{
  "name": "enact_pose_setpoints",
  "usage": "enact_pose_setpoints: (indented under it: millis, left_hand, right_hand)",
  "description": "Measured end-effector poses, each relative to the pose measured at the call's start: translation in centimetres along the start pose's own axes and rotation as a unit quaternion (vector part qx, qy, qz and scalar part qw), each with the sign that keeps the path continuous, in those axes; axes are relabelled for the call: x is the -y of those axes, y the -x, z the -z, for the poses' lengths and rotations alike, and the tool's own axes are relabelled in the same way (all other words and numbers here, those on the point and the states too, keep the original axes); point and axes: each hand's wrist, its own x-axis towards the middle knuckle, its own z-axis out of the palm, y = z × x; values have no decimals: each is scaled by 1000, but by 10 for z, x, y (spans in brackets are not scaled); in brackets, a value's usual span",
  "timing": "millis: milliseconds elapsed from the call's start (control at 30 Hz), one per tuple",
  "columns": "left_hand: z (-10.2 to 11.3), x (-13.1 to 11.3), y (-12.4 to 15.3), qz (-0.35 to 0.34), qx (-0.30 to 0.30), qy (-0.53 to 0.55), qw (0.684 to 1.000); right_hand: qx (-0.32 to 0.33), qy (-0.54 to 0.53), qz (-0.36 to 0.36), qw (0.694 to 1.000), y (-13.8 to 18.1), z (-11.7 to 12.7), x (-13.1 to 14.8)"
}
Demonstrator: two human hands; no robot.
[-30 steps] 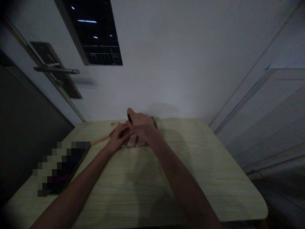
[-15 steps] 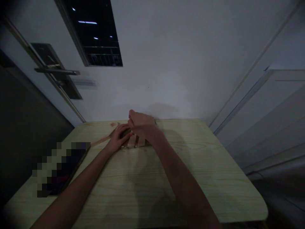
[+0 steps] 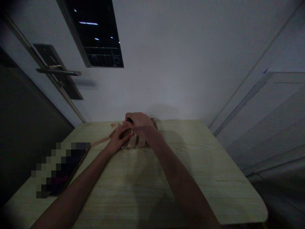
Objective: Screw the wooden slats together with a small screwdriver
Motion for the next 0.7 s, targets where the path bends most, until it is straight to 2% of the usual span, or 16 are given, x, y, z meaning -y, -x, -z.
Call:
enact_pose_setpoints:
  millis: [100, 267, 500, 700]
  left_hand:
    - [0, -1, 0, 5, 4, 2, 1000]
    - [0, -1, 0, 10, 1, -4, 1000]
    - [-1, 0, 1, -5, -5, -2, 1000]
    - [-1, 1, 1, 0, -4, -6, 1000]
  right_hand:
    - [-9, -18, 38, 999, -2, -5, -2]
    - [-48, -23, 23, 998, 0, -2, -2]
    - [-99, -71, 44, 991, -2, 1, -8]
    - [-84, -104, 57, 989, 1, 3, -8]
